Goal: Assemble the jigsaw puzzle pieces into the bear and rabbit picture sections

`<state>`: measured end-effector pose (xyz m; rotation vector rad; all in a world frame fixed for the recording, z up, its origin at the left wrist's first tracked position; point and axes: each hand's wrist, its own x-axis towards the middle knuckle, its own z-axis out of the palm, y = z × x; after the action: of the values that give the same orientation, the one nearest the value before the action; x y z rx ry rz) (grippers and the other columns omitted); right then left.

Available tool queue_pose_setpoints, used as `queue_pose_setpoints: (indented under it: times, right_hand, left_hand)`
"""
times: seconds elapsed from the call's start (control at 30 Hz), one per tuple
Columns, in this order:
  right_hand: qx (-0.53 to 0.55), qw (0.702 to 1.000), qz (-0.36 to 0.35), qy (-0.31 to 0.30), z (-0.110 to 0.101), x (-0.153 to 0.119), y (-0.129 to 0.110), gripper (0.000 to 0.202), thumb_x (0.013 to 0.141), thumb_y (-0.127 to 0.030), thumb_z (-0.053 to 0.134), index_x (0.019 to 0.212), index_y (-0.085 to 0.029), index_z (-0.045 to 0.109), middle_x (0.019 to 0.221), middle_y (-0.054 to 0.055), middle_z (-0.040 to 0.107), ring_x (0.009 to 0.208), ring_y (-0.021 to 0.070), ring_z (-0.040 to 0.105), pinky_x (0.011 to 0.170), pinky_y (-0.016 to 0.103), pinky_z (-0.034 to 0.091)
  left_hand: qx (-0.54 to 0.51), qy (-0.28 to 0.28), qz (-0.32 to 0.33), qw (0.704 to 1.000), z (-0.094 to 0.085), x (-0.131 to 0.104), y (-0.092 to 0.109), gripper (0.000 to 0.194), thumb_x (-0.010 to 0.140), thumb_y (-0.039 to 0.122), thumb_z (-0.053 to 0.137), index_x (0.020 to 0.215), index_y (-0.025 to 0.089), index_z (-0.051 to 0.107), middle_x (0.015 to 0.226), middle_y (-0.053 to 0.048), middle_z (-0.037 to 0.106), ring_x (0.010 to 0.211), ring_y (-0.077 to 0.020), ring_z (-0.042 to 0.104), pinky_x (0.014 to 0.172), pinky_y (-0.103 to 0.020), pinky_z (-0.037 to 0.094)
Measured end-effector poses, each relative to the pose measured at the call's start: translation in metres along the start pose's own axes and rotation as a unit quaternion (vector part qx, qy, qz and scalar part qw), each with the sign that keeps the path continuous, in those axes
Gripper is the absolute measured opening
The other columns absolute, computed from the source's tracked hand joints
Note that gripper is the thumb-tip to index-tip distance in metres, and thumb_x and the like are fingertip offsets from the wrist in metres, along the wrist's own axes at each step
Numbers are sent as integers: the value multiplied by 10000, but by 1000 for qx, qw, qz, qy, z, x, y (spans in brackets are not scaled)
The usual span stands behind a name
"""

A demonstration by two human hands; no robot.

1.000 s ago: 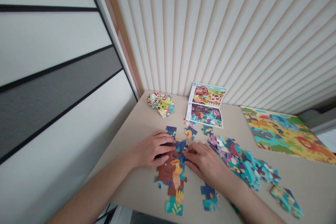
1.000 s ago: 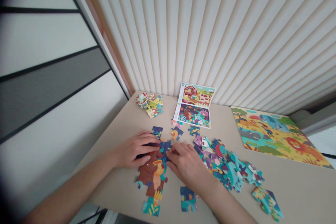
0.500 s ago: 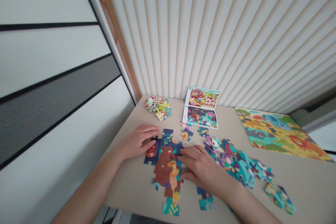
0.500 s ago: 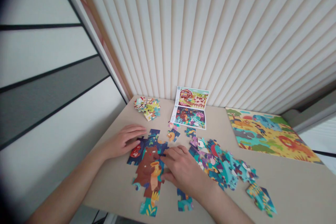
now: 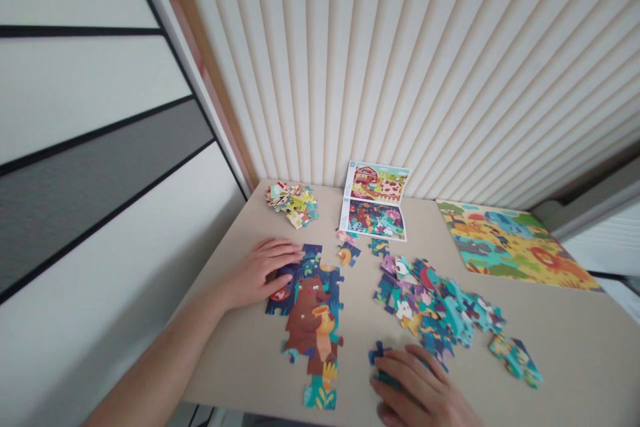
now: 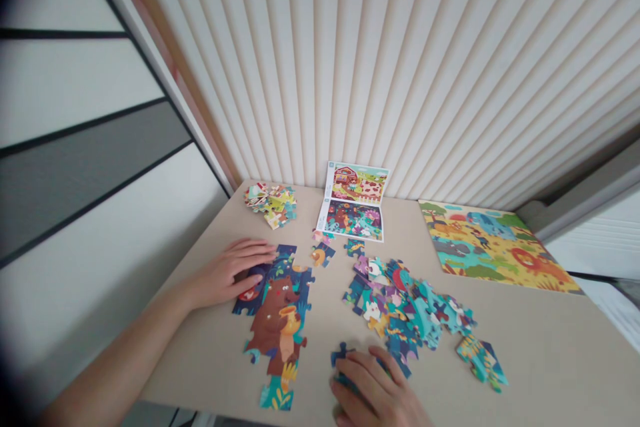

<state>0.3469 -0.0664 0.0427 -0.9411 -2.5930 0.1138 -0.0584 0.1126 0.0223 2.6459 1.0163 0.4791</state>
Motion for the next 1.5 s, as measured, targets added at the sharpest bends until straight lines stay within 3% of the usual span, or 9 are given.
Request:
queue_pose_setpoints:
  times: [0.13,0.23,0.3,0.4,0.53,0.77,1.0,1.27,1.5]
  right_hand:
    - [16,999,33,-13,-12,17,2,309,970,-279,734,1273,-339,747,1258,42,801,1163,286,764,1018,462,636]
    - [19,993,116,5,-15,50,19,267,1032,-239,616,1260,-299,740,1300,95,764,1194,296,735,1029,492,615]
    - [20,989,144,16,-9,78,38,283,1046,-206,569,1261,-272,740,1259,112,756,1155,282,732,1008,474,615]
    - [-4,986,169,1,8,119,65,276,1014,-263,668,1283,-237,725,1248,126,736,1180,312,700,1045,499,583]
    - [-10,979,205,-13,31,148,84,379,977,-307,736,1337,-197,693,1261,157,720,1198,331,679,1041,502,568]
    - [46,974,220,4,40,140,98,459,1005,-264,670,1460,-216,630,1324,135,714,1237,299,673,1100,497,535]
    - [127,978,159,39,38,141,104,565,1030,-283,635,1584,-271,527,1471,128,662,1357,283,624,1162,498,511]
    - [228,959,153,69,65,156,96,485,921,-168,714,1399,-251,703,1366,122,735,1296,280,671,1156,498,517]
    - [233,950,188,86,70,160,97,499,874,-145,719,1358,-266,725,1355,106,739,1289,290,670,1149,505,516]
  left_hand:
    - [1,0,-4,1000,0,2,2,434,1050,370,587,1480,337,642,1543,-50,640,1471,-255,546,1268,-510,402]
    - [4,-3,-4,1000,1,2,1,431,1051,379,592,1478,345,641,1542,-47,642,1465,-255,550,1262,-515,404]
    - [5,0,-2,1000,2,3,0,432,1049,377,592,1478,347,642,1534,-52,647,1455,-254,560,1258,-514,406]
    - [7,6,4,1000,2,3,0,434,1046,375,590,1474,338,647,1520,-63,659,1442,-255,571,1259,-513,402]
    - [8,10,8,1000,2,4,1,429,1038,383,598,1460,334,653,1514,-59,663,1434,-259,576,1245,-505,416]
    - [8,1,-1,1000,2,4,4,456,1037,370,595,1491,330,619,1533,-55,645,1440,-264,561,1243,-504,406]
    - [11,-8,-8,1000,-1,6,7,432,1027,349,609,1457,331,639,1535,-44,642,1443,-267,548,1235,-508,397]
    - [16,-8,-11,1000,0,6,8,409,1031,363,601,1433,313,658,1524,-45,650,1432,-270,549,1239,-499,385]
    - [18,-3,-13,1000,0,6,8,408,1028,364,595,1428,324,669,1514,-41,656,1430,-271,549,1246,-495,379]
